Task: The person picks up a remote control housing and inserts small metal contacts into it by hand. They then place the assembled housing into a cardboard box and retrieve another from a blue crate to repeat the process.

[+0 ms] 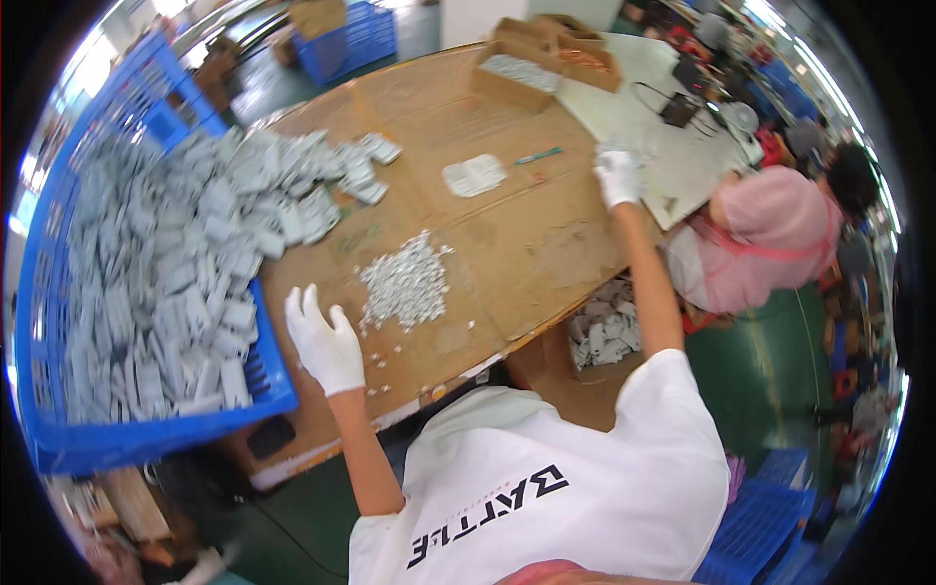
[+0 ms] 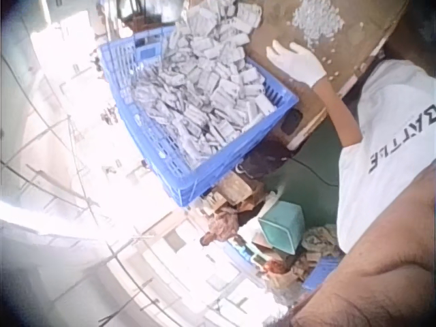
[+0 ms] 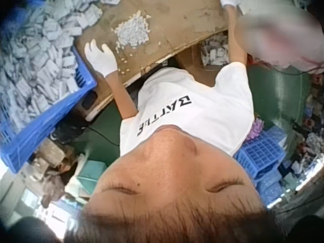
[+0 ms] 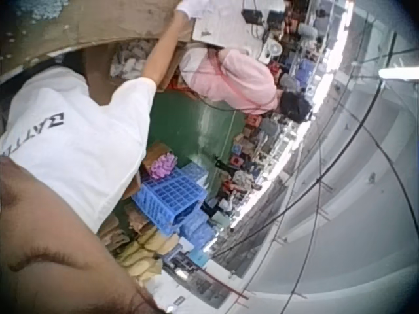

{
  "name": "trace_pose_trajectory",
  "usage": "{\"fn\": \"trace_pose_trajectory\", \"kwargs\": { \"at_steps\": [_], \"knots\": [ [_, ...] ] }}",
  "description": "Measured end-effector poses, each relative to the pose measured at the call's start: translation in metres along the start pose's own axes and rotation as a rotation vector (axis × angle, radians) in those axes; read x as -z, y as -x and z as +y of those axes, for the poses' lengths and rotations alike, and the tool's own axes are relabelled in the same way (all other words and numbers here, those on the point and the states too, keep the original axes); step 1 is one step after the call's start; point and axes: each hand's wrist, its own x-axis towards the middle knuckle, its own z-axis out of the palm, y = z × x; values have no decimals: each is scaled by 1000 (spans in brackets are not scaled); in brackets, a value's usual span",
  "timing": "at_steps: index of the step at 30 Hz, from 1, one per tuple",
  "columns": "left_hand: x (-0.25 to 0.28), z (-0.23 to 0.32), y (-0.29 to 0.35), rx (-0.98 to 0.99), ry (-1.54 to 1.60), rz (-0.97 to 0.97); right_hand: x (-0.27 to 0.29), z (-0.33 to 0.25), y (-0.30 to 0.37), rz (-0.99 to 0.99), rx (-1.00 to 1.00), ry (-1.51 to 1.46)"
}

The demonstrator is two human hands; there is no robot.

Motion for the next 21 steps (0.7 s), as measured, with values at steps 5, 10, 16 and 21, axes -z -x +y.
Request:
{"fn": "trace_pose_trajectory", "kwargs": {
  "at_steps": [5,10,16,21],
  "knots": [
    [18,-55,8,301,-551,-134,18,-75,-6,114,84,246],
    [1,-44,-14,165,-468,-46,-3,-199,103,-169,622,-595],
    [-64,-35,-106,-155,-252,-42,-21,-248,143,-61,761,-448],
    [-96,-49,-118,0,-401,-215,-31,-247,140,-108,878,-287]
  ]
}}
